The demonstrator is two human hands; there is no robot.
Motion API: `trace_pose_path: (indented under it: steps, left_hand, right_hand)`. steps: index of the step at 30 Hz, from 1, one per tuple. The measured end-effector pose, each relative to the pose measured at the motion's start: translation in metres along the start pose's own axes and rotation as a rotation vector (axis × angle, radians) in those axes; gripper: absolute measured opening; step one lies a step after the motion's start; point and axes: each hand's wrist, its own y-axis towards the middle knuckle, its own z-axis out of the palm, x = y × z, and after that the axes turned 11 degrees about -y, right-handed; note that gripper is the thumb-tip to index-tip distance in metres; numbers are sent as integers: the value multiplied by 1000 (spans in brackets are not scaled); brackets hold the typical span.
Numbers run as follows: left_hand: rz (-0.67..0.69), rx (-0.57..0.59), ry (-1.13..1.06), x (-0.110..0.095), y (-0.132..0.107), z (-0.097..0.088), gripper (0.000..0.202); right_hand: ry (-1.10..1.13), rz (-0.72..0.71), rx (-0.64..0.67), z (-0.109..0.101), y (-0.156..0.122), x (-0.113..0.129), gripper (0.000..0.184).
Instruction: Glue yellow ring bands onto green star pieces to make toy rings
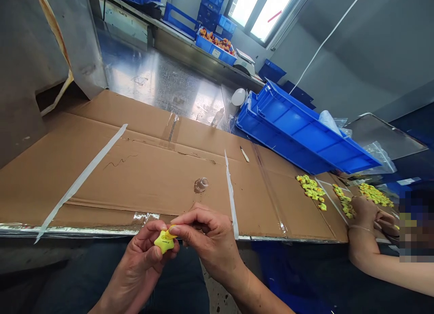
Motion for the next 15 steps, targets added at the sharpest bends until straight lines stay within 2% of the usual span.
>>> trace_pose_path:
  steps: [7,15]
  left_hand:
    - [-3,-8,24,-2,0,0,25]
    - [24,-37,103,-1,-1,-5,25]
  right_hand:
    - [-195,-81,4,-3,-3,-2,3]
    - [-388,-238,59,-8,-1,2,6]
